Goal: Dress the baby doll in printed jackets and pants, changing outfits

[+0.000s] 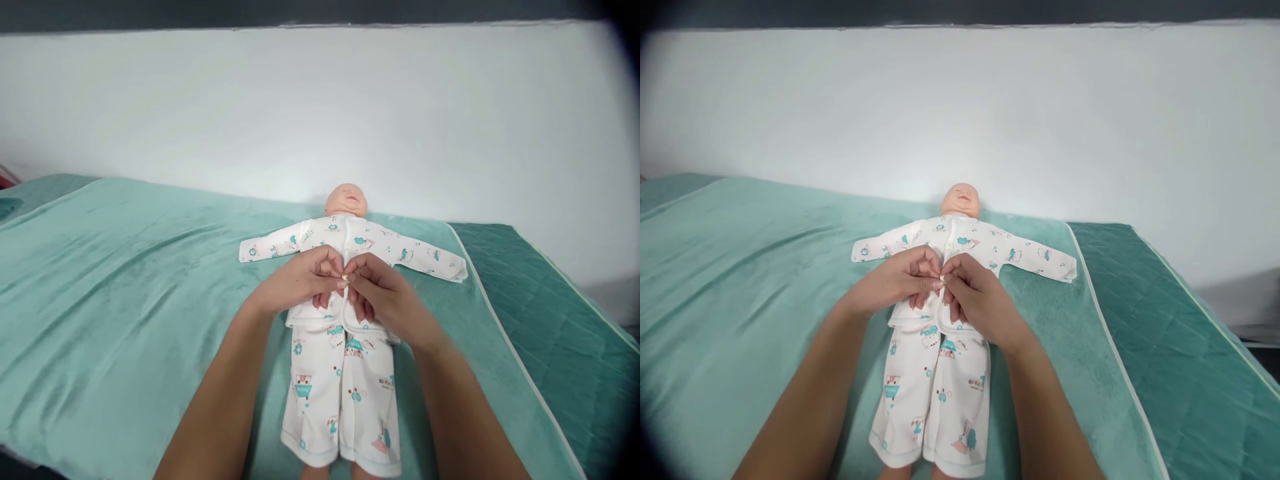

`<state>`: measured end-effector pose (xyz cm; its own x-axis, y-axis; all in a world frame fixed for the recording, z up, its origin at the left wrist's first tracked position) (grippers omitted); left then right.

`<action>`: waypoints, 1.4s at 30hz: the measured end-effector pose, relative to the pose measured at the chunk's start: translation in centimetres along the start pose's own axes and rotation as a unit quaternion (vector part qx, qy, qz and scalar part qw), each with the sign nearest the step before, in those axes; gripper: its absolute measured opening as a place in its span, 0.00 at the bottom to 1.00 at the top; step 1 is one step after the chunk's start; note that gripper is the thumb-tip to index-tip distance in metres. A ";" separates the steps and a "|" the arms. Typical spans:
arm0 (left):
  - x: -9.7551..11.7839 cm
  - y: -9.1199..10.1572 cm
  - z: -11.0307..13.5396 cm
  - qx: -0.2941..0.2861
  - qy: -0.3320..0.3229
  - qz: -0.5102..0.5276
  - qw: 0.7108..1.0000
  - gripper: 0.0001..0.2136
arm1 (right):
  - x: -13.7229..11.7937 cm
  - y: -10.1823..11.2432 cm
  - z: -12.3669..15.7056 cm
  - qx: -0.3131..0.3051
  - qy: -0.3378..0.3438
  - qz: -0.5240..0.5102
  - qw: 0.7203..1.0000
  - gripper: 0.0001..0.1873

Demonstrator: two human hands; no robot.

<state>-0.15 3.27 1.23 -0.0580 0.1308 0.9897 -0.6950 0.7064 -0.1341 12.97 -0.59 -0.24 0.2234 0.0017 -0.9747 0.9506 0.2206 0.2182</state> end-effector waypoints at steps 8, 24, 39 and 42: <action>0.8 2.1 0.0 0.185 -0.115 -0.030 0.976 0.09 | -0.9 2.2 0.3 0.117 0.063 -0.040 0.990 0.06; -2.3 7.8 -3.3 0.344 -0.113 -0.428 0.828 0.23 | 4.3 6.1 -3.5 0.258 0.063 0.270 0.925 0.28; -4.5 12.8 5.5 0.430 0.042 -0.520 0.737 0.29 | 11.3 14.7 2.5 0.298 -0.120 0.569 0.757 0.35; -4.7 13.4 7.1 0.464 0.075 -0.517 0.715 0.29 | 11.8 15.1 3.5 0.309 -0.157 0.566 0.748 0.37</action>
<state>-14.26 7.22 -4.89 0.8598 -0.0046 0.5106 -0.4916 -0.2778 0.8253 30.71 -0.67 -8.23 0.9085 -0.4033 -0.1097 0.0097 -0.2421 0.9702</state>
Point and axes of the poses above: each hand's wrist, its own z-axis away from the middle knuckle, its own y-axis out of the back of the hand, x = y × z, the point moved 6 cm from there along -z, towards the middle knuckle, and after that the axes turned 11 degrees about z, right-handed, at the moved point
